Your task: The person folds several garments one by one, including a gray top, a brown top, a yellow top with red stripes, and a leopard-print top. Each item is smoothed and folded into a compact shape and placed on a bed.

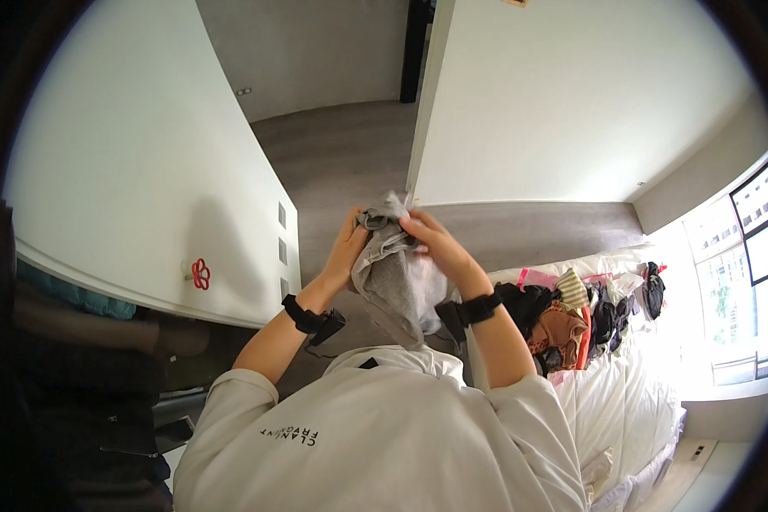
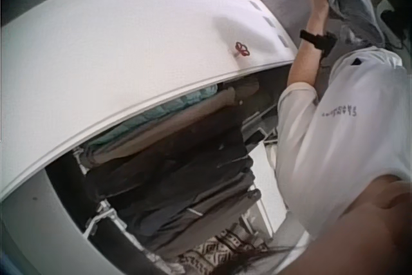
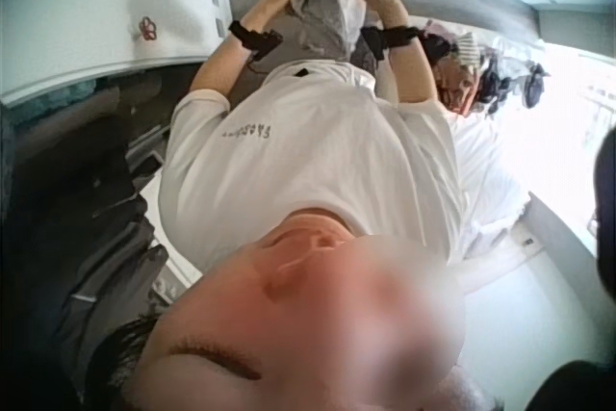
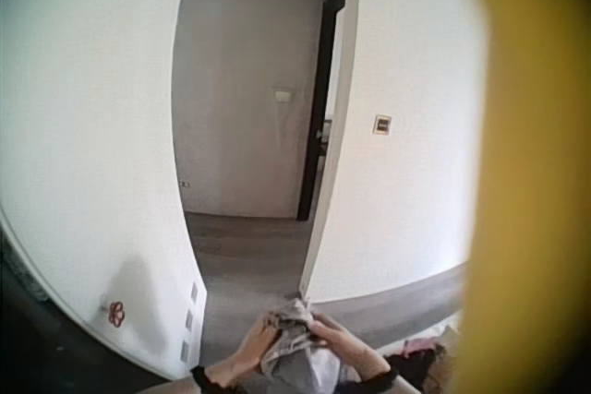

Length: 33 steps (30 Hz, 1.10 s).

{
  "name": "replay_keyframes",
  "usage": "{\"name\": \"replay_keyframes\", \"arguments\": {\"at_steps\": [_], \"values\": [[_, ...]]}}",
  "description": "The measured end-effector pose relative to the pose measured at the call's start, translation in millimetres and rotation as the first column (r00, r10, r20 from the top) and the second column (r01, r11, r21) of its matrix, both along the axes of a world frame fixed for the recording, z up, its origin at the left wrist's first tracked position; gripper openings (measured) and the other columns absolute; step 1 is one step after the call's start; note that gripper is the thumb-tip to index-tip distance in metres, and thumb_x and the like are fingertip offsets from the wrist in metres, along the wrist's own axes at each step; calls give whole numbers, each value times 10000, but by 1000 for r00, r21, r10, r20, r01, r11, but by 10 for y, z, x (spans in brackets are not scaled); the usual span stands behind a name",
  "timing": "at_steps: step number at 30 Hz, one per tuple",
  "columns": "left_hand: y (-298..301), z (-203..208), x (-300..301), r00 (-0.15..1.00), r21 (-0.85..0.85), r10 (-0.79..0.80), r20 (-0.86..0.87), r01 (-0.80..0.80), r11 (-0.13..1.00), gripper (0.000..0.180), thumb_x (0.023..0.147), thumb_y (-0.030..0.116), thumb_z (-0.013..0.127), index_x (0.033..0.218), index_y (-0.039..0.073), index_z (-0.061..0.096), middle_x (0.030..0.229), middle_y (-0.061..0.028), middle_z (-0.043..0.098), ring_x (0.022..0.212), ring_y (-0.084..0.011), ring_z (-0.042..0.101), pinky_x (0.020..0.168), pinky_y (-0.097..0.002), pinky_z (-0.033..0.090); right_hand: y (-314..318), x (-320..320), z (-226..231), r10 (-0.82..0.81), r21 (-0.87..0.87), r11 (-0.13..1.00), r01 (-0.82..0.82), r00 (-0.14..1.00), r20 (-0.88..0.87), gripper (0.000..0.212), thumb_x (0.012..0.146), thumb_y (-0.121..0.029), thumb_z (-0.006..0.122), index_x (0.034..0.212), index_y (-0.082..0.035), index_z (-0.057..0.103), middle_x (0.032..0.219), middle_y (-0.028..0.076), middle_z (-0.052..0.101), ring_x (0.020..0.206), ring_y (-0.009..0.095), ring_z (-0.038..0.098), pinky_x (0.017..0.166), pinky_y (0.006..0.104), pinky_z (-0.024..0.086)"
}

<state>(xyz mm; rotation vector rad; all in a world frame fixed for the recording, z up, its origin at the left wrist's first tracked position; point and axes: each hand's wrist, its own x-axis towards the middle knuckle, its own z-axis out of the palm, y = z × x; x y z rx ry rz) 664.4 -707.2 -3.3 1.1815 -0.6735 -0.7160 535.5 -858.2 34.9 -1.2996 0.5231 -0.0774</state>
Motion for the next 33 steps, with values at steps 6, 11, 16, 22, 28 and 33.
{"name": "replay_keyframes", "arguments": {"at_steps": [6, 11, 16, 22, 28, 33], "values": [[-261, 6, -246, 988, 141, 0, 152, -22, 990, 435, 1041, 381, 419, 1173, 7, 598, 1059, -52, 627, 984, -146, 556, 879, -288, 438, 114, -392, -79, 1, 323, 945, -53, 987, 158, 512, 907, -267, 706, 1307, -21, 502, 1179, 62, 615, 1047, 139, 590, 911, 286, 471], [-267, 165, -237, 948, 358, -158, 275, 52, 932, 339, 1018, 297, 513, 1124, -4, 626, 881, -27, 631, 795, -89, 527, 732, -244, 443, 92, -453, -302, -131, -169, 974, 150, 984, 123, 451, 813, -130, 745, 1206, 19, 582, 1040, 58, 669, 927, 127, 617, 811, 273, 496], [-82, 384, 57, 896, 323, -58, 441, -98, 941, 142, 960, 123, 577, 1003, 23, 667, 715, 52, 545, 601, -40, 425, 528, -234, 348, -315, -596, -564, -246, -454, 851, 264, 964, 100, 334, 783, -69, 674, 1111, -3, 662, 872, 98, 700, 771, 155, 649, 708, 306, 517], [162, 581, 254, 974, 278, -44, 220, -19, 960, 42, 943, 87, 588, 947, 45, 586, 764, 70, 499, 642, -15, 386, 564, -206, 302, -686, -802, -562, -213, -707, 691, 151, 977, 1, 292, 814, -54, 609, 1095, -15, 675, 863, 150, 704, 767, 226, 681, 709, 330, 521], [456, 717, 276, 886, 437, -315, 341, 147, 887, 269, 952, 55, 533, 1199, 156, 501, 709, 61, 397, 670, -45, 370, 633, -212, 324, -987, -836, -301, -241, -558, 796, 233, 969, 61, 238, 821, -7, 598, 1046, 26, 667, 751, 35, 631, 659, 93, 534, 615, 259, 457], [614, 922, -149, 711, 622, -678, 187, 449, 642, 616, 820, -20, 494, 1382, 232, 472, 785, 33, 494, 684, -70, 422, 647, -248, 378, -1023, -738, -5, -97, -577, 797, 180, 980, 172, 200, 835, -36, 619, 1020, 18, 670, 810, 29, 637, 751, 81, 537, 679, 254, 460]]}}
